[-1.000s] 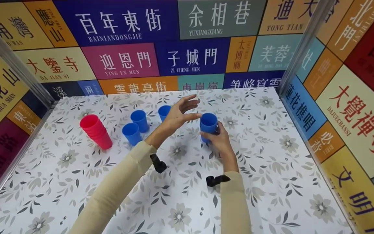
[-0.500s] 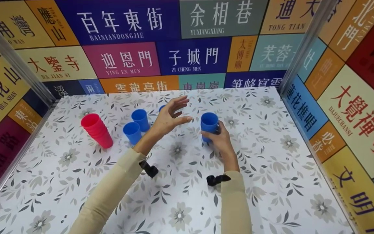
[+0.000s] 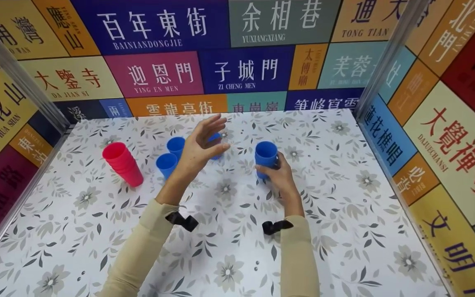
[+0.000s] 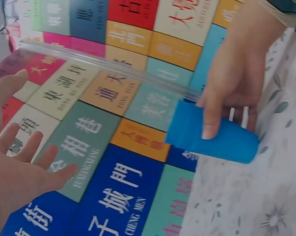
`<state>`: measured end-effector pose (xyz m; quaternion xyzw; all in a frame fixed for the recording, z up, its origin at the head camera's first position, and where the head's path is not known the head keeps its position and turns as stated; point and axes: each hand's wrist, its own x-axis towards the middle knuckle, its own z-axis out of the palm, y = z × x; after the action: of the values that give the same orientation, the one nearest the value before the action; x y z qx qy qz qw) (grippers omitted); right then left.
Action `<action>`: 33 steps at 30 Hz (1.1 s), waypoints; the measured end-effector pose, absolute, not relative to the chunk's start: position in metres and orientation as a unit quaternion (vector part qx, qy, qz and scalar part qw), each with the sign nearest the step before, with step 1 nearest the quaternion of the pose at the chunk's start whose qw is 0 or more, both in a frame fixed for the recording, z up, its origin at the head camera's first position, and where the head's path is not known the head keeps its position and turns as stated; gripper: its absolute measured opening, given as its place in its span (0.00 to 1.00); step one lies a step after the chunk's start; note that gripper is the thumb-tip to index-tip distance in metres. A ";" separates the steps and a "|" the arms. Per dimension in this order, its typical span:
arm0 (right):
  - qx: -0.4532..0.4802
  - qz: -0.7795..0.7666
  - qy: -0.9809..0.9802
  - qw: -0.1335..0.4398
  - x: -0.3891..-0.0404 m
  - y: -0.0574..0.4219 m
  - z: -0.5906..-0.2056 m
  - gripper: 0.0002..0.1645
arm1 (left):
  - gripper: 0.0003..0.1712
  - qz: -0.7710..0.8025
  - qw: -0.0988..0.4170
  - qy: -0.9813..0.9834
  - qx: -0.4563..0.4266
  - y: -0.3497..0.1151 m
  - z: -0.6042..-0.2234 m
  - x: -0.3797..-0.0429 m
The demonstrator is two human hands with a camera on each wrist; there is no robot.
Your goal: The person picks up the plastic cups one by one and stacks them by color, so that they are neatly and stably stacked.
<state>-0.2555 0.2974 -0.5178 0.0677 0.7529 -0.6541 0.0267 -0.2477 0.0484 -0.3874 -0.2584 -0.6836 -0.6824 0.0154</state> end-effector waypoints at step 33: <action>0.062 -0.686 0.725 0.027 -0.256 0.298 -0.520 0.57 | 0.43 -0.754 0.102 -0.643 -0.091 -0.083 -0.420 -0.253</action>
<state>-0.2558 0.2976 -0.5203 0.0619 0.7247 -0.6858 0.0275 -0.2526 -0.0829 -0.4198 -0.0910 -0.6425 -0.7540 0.1017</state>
